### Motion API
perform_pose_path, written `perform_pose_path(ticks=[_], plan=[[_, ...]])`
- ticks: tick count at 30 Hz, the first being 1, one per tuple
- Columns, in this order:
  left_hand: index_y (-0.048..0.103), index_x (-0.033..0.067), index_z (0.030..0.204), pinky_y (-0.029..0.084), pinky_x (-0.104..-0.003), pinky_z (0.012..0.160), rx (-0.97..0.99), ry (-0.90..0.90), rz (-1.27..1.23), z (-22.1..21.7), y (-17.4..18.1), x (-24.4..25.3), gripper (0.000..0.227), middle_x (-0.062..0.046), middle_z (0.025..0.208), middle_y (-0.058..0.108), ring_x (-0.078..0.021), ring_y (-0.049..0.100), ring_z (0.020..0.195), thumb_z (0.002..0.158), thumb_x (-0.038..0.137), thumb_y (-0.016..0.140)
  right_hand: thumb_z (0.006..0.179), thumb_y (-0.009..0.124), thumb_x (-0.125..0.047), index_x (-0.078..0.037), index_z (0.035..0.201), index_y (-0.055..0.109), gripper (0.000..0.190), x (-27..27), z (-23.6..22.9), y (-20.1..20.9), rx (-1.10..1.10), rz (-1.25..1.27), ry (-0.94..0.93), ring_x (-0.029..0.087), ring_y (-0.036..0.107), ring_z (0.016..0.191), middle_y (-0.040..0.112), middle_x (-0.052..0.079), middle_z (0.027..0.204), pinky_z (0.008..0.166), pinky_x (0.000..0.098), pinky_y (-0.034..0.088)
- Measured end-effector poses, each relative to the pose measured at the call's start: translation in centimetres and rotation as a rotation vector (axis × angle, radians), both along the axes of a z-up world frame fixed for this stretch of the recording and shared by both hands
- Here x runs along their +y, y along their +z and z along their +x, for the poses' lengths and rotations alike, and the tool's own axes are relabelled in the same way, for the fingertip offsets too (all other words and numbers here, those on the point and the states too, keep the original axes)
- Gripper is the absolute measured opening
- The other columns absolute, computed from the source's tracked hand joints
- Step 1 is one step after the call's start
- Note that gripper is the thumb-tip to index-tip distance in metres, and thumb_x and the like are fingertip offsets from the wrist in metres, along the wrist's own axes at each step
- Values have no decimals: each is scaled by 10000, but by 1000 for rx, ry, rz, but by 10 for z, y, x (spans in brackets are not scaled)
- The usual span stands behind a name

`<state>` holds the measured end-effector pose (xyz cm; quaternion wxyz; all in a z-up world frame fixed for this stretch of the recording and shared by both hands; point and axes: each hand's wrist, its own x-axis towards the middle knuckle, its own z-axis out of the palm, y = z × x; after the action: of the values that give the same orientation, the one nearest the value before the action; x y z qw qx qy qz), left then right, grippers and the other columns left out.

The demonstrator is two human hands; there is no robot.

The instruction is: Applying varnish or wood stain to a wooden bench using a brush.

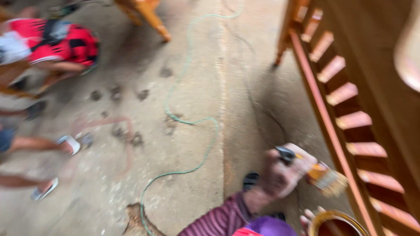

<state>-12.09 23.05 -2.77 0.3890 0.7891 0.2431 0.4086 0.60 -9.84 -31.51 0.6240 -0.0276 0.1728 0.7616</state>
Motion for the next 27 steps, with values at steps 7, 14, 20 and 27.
perform_pose_path(ticks=[7,14,20,27], plan=[[693,52,949,377,-209,440,-76,-148,-997,14,49,37,101,24,677,590,-32,510,521,978,149,686,994,448,-689,36,1466,463,865,-43,-90,108,-202,-153,-518,478,442,1380,463,267,1524,1137,607,354],[691,27,966,425,-207,459,56,-254,-824,94,97,19,99,30,653,616,-31,535,509,943,123,702,983,417,-697,57,1469,464,898,24,-40,129,-351,-455,-784,450,469,1353,485,267,1511,1119,574,370],[692,43,963,540,-234,539,7,-469,-462,186,143,-30,102,-16,732,711,-55,680,612,989,141,704,962,396,-697,31,1404,531,862,-12,-14,121,-364,-752,-762,410,541,1272,556,259,1416,1082,577,414],[584,120,834,481,-339,474,103,-520,-81,270,124,-45,194,-19,563,548,-135,592,475,976,208,683,932,369,-724,38,1424,505,917,-14,24,145,-278,-449,-725,397,549,1302,542,237,1459,1099,548,424]])
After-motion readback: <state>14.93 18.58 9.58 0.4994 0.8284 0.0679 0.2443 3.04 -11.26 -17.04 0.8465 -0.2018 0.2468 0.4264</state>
